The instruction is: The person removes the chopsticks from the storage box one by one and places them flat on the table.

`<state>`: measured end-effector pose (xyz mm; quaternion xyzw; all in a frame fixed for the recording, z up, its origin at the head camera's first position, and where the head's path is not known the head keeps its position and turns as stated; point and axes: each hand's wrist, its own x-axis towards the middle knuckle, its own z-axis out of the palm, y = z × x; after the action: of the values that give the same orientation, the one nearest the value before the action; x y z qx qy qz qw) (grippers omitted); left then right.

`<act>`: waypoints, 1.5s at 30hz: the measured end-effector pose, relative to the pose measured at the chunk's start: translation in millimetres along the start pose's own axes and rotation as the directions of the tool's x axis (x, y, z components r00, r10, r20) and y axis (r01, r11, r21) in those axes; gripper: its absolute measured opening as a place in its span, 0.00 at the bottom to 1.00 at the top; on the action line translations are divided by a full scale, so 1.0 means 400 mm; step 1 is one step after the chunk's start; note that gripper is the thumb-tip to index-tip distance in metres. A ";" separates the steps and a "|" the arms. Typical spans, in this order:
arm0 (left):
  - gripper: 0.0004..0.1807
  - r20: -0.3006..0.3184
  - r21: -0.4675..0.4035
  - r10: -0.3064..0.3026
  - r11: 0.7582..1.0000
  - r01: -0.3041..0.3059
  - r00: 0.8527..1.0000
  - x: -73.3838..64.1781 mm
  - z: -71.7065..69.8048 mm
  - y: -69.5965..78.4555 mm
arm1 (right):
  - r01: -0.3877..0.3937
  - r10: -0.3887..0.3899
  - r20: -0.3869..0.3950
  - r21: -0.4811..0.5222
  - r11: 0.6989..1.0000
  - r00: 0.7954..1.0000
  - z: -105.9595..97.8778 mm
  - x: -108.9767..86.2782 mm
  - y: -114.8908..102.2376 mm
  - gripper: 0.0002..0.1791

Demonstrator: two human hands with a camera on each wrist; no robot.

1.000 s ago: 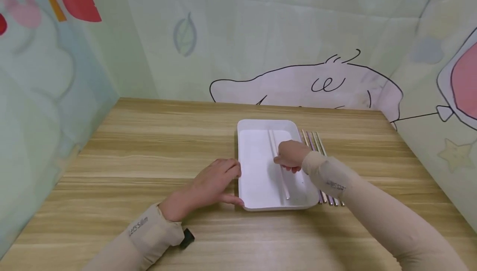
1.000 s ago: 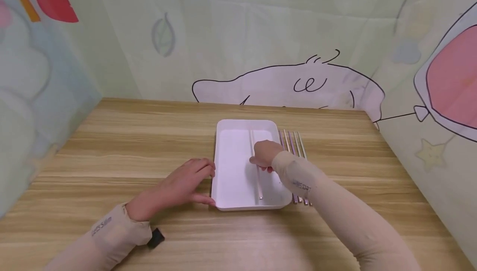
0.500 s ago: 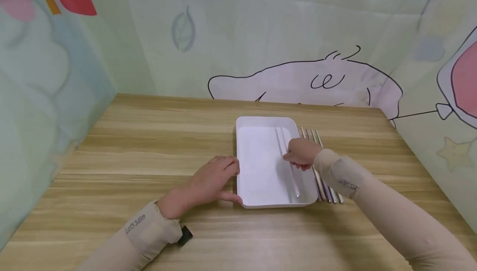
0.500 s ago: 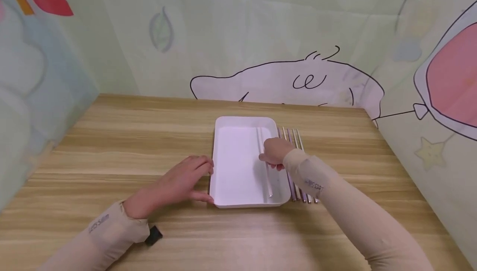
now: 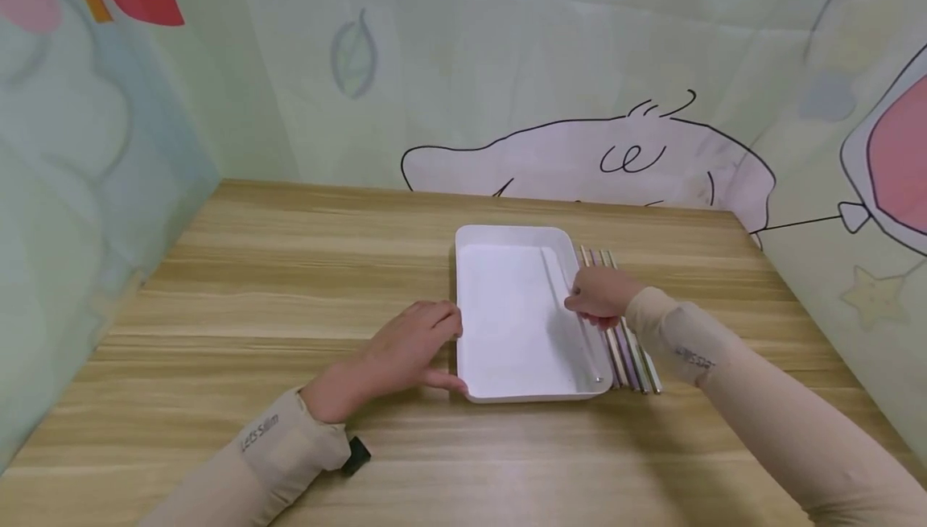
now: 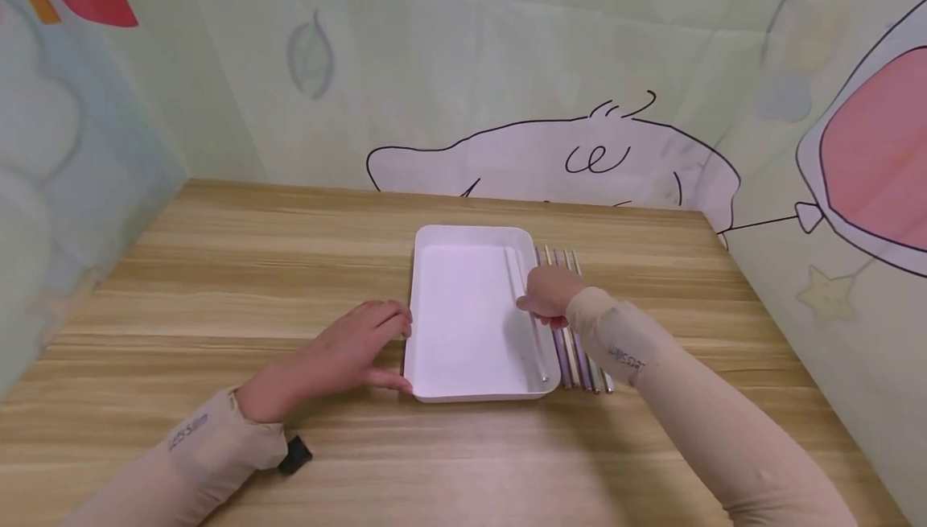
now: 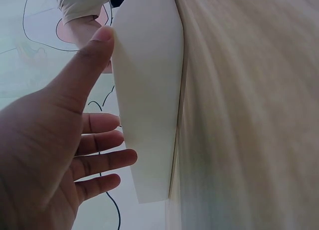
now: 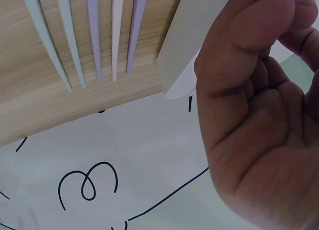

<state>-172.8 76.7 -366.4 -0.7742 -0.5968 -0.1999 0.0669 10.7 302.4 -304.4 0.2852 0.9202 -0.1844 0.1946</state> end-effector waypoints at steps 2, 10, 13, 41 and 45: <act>0.34 0.003 -0.004 0.000 1.000 0.000 1.000 0.000 0.001 0.000 | 0.002 -0.002 -0.002 0.010 1.000 1.000 0.000 -0.003 0.007 0.19; 0.34 -0.003 -0.001 0.001 1.000 -0.001 1.000 0.001 0.004 -0.002 | -0.007 0.007 0.002 0.027 1.000 1.000 -0.008 -0.016 0.034 0.19; 0.34 -0.002 0.000 -0.004 1.000 0.004 1.000 0.001 0.004 -0.002 | -0.003 0.003 0.006 0.021 1.000 1.000 -0.011 -0.019 0.045 0.18; 0.34 0.016 -0.006 -0.017 1.000 0.017 1.000 0.000 0.004 -0.001 | -0.029 0.029 -0.015 0.007 1.000 0.999 -0.003 -0.057 0.120 0.18; 0.34 0.018 0.000 -0.020 1.000 0.020 1.000 0.000 0.003 0.000 | -0.046 0.046 -0.017 -0.003 0.999 0.999 -0.001 -0.060 0.128 0.19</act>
<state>-172.5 77.1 -367.4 -0.7699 -0.6051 -0.1938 0.0594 59.3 331.2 -304.6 0.3076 0.9152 -0.1760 0.1917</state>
